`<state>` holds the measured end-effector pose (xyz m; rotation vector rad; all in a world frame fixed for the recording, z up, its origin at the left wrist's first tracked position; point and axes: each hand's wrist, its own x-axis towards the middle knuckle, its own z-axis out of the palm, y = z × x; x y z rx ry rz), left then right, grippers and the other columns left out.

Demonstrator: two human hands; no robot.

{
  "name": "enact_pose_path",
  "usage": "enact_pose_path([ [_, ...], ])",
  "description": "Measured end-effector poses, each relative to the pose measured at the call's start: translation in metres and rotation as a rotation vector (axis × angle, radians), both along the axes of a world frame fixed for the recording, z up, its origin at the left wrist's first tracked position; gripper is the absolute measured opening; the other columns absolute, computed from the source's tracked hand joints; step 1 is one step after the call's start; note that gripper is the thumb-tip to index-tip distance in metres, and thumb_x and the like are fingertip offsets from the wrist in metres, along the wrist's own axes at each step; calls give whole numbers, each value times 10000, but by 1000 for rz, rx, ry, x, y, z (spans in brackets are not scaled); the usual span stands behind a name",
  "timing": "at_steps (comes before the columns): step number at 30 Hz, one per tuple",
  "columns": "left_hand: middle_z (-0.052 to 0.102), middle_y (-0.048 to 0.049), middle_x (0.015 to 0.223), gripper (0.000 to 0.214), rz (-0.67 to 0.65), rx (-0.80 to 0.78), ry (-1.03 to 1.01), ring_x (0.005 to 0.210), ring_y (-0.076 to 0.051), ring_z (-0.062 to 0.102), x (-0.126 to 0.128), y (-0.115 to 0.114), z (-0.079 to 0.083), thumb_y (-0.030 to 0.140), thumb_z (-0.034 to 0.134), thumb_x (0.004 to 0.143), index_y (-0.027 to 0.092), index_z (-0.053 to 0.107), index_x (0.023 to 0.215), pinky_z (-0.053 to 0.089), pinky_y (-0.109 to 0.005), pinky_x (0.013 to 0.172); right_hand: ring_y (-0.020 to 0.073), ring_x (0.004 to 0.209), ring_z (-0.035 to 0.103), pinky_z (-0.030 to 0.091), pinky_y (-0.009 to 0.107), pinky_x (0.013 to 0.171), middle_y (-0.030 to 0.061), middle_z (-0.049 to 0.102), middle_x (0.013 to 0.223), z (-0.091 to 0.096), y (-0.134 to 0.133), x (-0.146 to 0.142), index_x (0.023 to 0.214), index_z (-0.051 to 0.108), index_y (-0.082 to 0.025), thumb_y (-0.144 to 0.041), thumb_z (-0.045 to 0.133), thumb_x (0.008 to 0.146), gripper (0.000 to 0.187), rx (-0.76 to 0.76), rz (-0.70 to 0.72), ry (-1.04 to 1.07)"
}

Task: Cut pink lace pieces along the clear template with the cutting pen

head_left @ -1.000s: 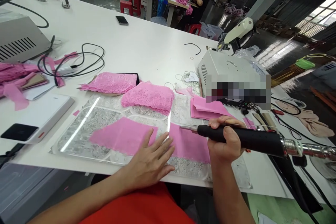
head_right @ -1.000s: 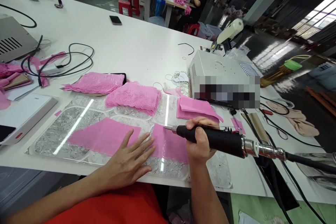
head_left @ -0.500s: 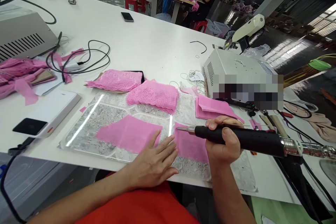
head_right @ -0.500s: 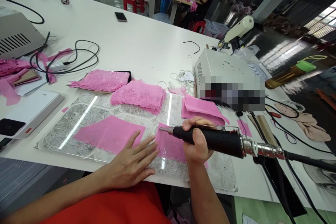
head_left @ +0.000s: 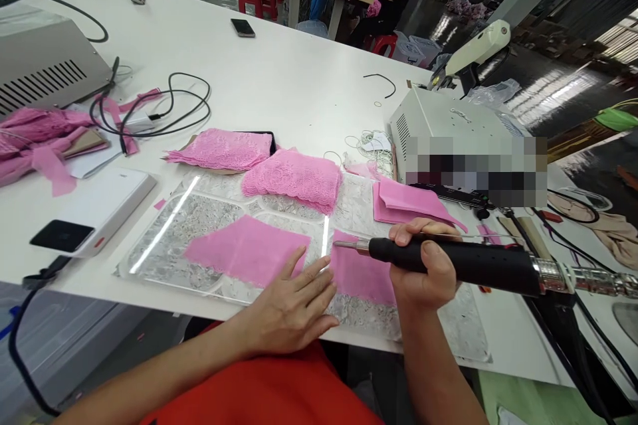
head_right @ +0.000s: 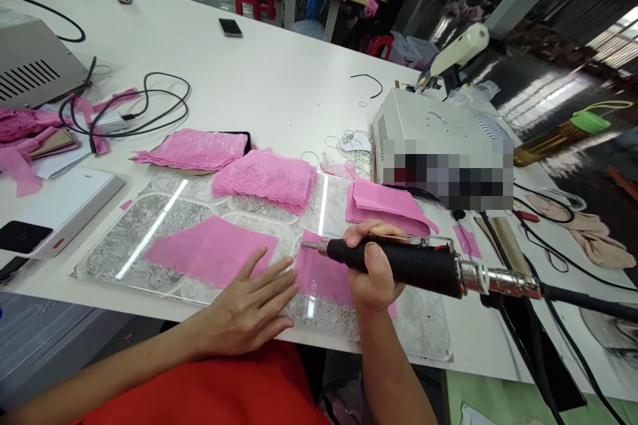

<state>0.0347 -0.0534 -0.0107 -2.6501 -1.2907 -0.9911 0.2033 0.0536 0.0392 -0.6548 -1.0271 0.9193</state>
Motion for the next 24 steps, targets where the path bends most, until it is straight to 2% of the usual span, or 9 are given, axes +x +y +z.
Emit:
enact_pose_path([
  [24,704,-132,1113,296,-16,-18,-15,1282,-286,523,-1,-1,0,332,551,948,102,627,1118,194,-565,1188,104,533,522,471,308,546,-21,580,707,0,0,1,761,576,-199,-187,566,681,81,33,35,-18],
])
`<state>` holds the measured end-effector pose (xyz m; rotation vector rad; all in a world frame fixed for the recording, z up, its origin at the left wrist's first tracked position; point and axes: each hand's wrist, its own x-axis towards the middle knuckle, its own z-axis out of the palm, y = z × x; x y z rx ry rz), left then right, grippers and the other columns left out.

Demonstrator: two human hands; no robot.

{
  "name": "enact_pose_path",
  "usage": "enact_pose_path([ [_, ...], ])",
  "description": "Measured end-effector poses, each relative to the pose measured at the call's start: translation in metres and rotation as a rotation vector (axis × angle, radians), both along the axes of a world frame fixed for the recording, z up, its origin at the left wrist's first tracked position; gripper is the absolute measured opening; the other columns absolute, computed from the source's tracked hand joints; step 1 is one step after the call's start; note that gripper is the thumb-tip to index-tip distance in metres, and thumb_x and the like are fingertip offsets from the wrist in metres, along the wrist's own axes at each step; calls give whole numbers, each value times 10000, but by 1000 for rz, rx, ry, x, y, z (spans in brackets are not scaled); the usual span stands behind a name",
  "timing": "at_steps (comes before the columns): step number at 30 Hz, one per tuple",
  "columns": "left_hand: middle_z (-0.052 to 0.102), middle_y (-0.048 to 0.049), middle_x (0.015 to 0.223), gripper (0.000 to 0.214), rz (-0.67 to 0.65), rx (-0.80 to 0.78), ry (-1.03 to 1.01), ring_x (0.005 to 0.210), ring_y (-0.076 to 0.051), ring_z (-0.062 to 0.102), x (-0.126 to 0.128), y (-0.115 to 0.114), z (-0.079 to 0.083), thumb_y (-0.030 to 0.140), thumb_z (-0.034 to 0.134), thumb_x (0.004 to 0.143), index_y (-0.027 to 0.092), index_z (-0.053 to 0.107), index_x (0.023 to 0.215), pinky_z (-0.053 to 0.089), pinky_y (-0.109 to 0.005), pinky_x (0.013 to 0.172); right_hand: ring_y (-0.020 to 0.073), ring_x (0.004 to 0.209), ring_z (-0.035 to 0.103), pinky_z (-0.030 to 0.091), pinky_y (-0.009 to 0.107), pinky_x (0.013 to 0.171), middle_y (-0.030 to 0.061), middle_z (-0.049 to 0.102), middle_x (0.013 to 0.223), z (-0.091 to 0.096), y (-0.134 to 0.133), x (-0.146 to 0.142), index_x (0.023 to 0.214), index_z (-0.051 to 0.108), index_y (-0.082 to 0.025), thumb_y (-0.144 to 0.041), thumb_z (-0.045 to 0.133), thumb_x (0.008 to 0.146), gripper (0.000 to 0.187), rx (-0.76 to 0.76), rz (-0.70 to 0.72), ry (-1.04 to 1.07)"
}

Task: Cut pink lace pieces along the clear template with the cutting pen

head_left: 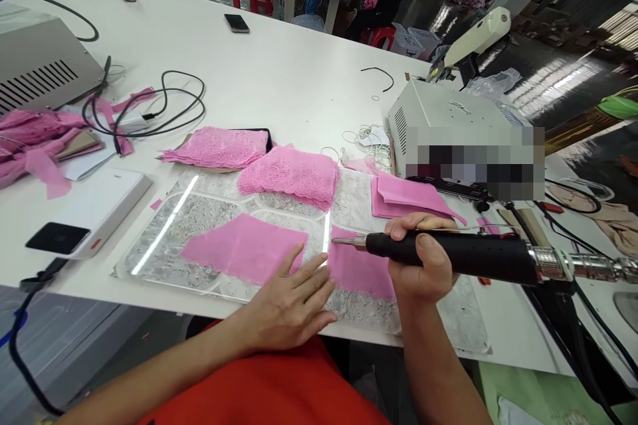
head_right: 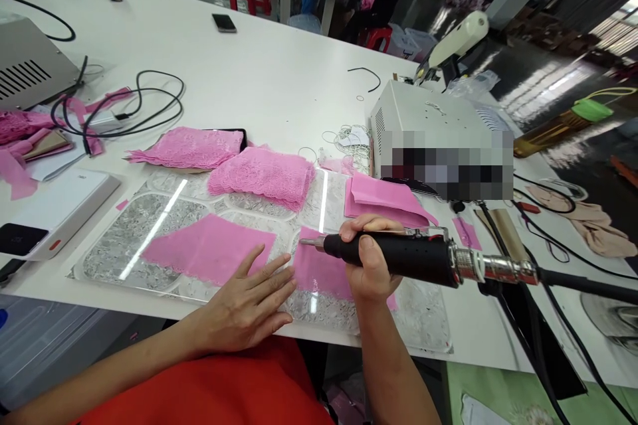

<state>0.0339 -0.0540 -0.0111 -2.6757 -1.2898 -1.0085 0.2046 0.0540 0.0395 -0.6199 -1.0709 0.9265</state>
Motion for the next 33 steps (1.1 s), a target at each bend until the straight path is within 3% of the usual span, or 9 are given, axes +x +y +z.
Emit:
enact_pose_path([
  [12,704,-121,1135,300,-8,36,28,1306,-266,502,0,0,2,322,526,959,97,632,1128,166,-516,1210,91,489,487,434,283,499,-22,533,667,2,-10,13,763,567,-203,-284,601,681,120,-29,159,7],
  [26,687,-111,1180,293,-10,19,46,1315,-275,490,0,1,2,299,538,952,103,623,1151,157,-514,1214,94,517,526,468,280,524,-22,587,698,-3,-10,8,785,587,-209,-230,592,712,76,-23,237,19],
  [30,680,-110,1197,294,-23,20,47,1309,-267,498,-2,2,6,242,570,927,107,603,1186,159,-508,1215,94,508,523,460,279,513,-22,585,692,6,-7,15,790,592,-210,-243,592,691,104,-20,164,39],
  [33,689,-115,1173,290,-25,31,13,1309,-271,498,0,6,10,183,581,911,108,601,1190,202,-520,1198,94,486,505,449,282,494,-20,566,668,18,-5,40,741,583,-194,-245,565,646,110,5,-25,84],
])
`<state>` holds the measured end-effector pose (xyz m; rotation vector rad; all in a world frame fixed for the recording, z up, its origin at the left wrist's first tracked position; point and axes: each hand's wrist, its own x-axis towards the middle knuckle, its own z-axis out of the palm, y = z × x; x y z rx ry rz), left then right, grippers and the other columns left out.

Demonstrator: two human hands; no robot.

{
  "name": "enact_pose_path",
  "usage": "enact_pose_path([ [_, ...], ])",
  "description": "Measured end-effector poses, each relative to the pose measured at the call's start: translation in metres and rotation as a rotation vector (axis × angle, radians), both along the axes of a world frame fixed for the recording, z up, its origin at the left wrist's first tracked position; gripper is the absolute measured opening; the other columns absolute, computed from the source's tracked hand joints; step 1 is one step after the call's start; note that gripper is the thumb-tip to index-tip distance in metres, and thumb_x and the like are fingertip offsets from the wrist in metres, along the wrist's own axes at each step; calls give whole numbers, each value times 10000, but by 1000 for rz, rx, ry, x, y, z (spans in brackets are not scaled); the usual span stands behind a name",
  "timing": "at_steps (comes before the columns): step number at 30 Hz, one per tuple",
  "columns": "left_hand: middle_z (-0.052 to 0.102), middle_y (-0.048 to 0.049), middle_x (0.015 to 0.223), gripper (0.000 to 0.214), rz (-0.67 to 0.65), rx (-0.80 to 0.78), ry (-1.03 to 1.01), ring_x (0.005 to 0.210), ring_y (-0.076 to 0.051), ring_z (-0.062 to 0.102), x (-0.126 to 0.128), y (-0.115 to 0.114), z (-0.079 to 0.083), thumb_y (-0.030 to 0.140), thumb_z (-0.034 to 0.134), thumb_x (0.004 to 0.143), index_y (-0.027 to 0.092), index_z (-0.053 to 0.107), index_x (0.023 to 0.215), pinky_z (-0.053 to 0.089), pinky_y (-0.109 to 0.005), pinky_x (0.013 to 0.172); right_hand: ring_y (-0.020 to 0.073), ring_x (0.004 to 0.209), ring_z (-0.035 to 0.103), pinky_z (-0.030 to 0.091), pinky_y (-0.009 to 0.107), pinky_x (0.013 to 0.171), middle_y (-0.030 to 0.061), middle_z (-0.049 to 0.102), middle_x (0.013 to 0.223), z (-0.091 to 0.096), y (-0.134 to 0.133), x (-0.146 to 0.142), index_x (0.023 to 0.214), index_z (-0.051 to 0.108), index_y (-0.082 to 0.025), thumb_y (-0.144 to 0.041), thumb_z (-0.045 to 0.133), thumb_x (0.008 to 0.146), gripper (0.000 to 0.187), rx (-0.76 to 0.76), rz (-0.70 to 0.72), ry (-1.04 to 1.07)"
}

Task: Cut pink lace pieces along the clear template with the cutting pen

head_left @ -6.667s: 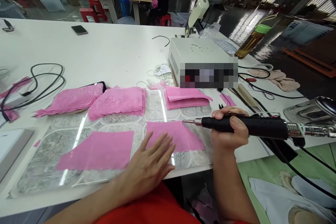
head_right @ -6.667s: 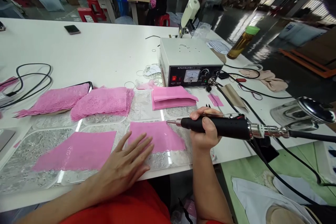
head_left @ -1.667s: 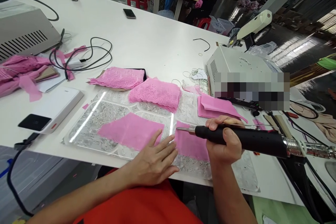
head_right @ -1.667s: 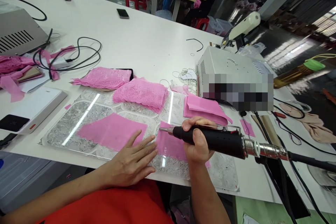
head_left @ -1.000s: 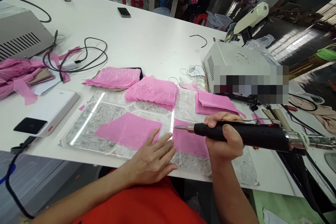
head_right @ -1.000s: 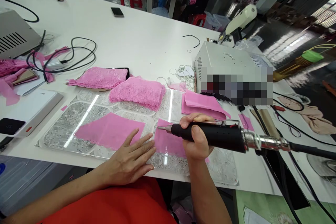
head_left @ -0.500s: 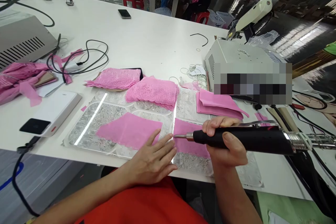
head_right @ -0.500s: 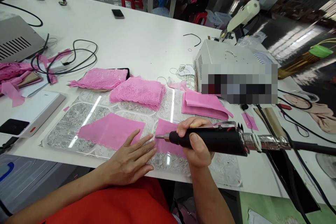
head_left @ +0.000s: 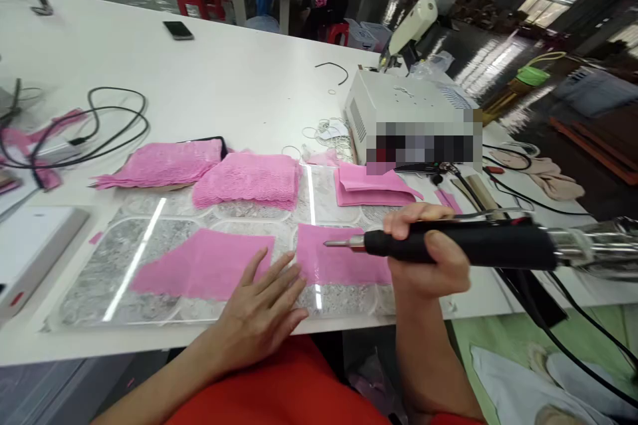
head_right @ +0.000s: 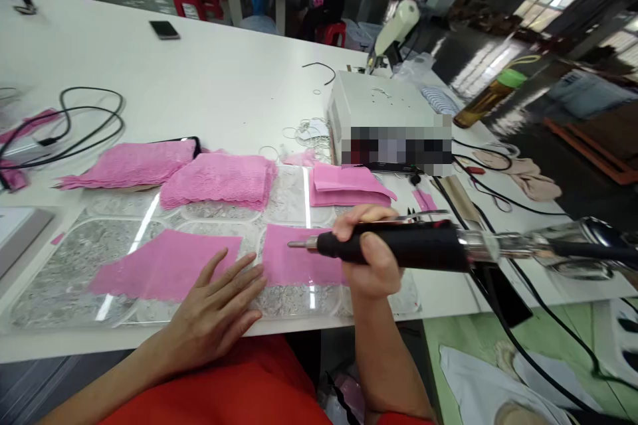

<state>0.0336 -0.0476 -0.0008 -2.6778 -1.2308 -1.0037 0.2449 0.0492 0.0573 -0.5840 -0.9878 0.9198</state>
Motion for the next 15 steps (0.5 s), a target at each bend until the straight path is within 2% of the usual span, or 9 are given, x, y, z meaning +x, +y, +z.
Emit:
enact_pose_path([
  [3,682,-123,1187,256,5,17,-8,1307,-283,499,6,7,3,142,564,915,104,620,1161,218,-526,1186,92,463,487,432,279,479,-17,559,639,4,-2,37,690,567,-183,-240,539,595,114,14,-222,13],
  [7,648,-133,1255,249,40,-22,17,1316,-300,487,16,18,1,213,532,953,120,633,1160,206,-527,1183,89,453,480,415,264,465,-24,554,608,-5,-13,79,644,548,-184,-228,512,541,117,-55,-415,40],
  [11,612,-132,1312,289,34,-68,33,1332,-311,466,25,23,-1,287,505,976,142,628,1194,168,-544,1186,87,443,470,397,253,444,-20,548,599,-14,-25,101,625,537,-181,-236,506,537,108,-51,-506,53],
  [15,605,-101,1329,315,-65,-99,5,1350,-285,448,33,25,0,345,515,974,180,622,1220,111,-533,1203,88,442,467,390,249,434,-13,554,605,-15,-33,110,636,551,-179,-244,505,557,113,-46,-504,32],
])
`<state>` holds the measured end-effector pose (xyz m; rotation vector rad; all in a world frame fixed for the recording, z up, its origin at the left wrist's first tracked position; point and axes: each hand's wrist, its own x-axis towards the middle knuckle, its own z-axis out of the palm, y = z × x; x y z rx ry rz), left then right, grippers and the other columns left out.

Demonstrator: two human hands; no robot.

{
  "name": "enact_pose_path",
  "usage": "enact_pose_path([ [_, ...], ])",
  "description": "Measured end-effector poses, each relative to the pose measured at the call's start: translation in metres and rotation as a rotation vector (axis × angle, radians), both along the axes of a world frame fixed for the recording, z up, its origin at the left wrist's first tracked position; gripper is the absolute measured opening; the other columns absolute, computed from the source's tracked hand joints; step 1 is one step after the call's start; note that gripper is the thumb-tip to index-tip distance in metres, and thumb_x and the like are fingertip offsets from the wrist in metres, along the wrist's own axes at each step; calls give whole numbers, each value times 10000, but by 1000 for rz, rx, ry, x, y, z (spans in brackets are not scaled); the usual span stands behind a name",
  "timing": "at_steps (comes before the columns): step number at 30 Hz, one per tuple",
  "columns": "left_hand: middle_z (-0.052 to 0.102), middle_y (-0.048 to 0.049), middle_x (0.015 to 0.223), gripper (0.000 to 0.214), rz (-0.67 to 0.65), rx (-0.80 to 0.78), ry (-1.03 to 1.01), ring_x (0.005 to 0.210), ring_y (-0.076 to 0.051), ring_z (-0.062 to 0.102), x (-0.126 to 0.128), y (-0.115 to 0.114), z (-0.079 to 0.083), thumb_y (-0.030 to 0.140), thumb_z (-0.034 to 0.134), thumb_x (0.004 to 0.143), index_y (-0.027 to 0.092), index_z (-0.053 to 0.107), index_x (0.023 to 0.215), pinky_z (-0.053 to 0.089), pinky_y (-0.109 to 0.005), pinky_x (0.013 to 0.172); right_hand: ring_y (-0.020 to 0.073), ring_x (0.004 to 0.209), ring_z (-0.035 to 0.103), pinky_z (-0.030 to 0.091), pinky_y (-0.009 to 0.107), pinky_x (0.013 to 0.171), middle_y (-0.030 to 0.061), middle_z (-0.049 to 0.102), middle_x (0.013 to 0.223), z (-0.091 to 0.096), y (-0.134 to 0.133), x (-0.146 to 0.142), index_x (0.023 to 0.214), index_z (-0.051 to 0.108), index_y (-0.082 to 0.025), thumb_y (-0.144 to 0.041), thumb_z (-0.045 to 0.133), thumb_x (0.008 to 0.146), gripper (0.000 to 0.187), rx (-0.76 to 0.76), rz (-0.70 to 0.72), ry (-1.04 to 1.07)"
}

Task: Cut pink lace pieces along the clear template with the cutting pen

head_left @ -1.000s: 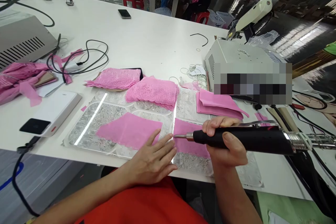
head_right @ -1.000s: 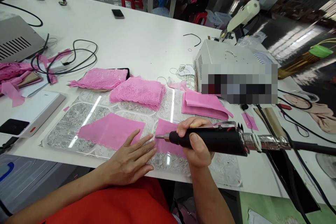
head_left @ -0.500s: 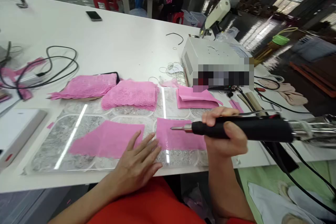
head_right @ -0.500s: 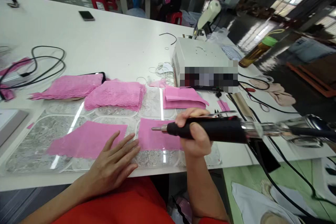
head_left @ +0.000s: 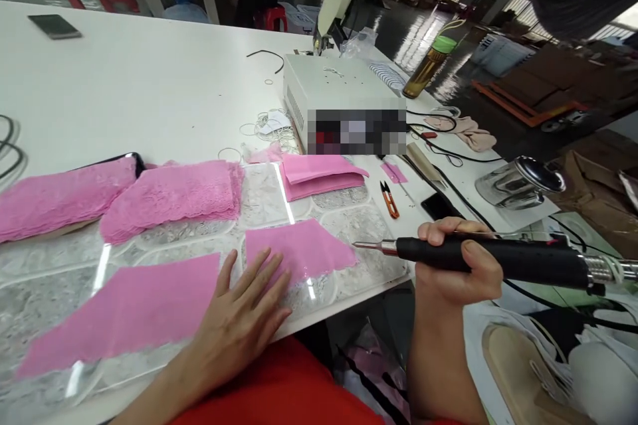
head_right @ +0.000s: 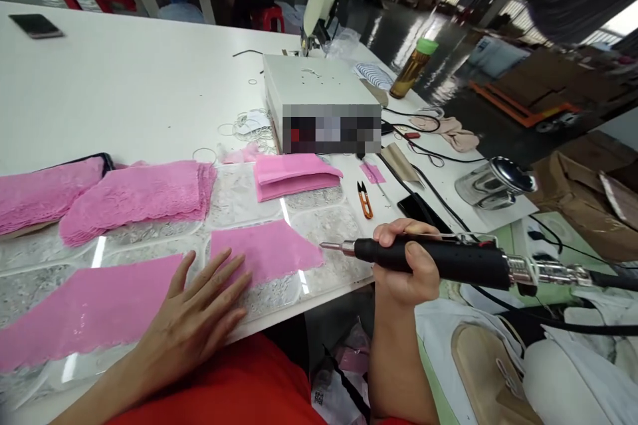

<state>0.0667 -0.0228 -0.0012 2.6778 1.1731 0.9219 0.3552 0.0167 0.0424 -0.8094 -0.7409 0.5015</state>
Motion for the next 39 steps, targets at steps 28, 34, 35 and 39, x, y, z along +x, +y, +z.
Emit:
enact_pose_path([
  [28,590,-60,1354,342,-158,83,170,1361,-253,434,3,-1,-5,306,499,977,176,591,1279,69,-519,1212,97,489,498,448,287,492,-19,566,642,-3,-4,-1,686,576,-188,-227,559,595,100,-35,100,-42],
  [34,592,-83,1348,344,-150,77,152,1371,-256,423,3,-2,-6,311,509,972,179,582,1281,93,-534,1207,98,482,484,432,281,478,-14,575,637,0,2,-10,688,586,-195,-239,562,595,105,4,107,-46],
  [35,590,-83,1351,344,-149,72,151,1373,-256,419,3,-2,-6,312,507,973,177,583,1280,91,-534,1207,100,483,485,433,283,479,-13,574,637,0,3,-12,689,587,-193,-236,561,597,105,7,109,-59],
  [39,582,-77,1361,340,-151,65,156,1378,-258,411,3,-2,-5,314,494,980,173,591,1273,72,-531,1210,106,488,491,435,287,484,-12,575,645,-1,7,-19,703,589,-193,-243,570,610,108,5,124,-90],
])
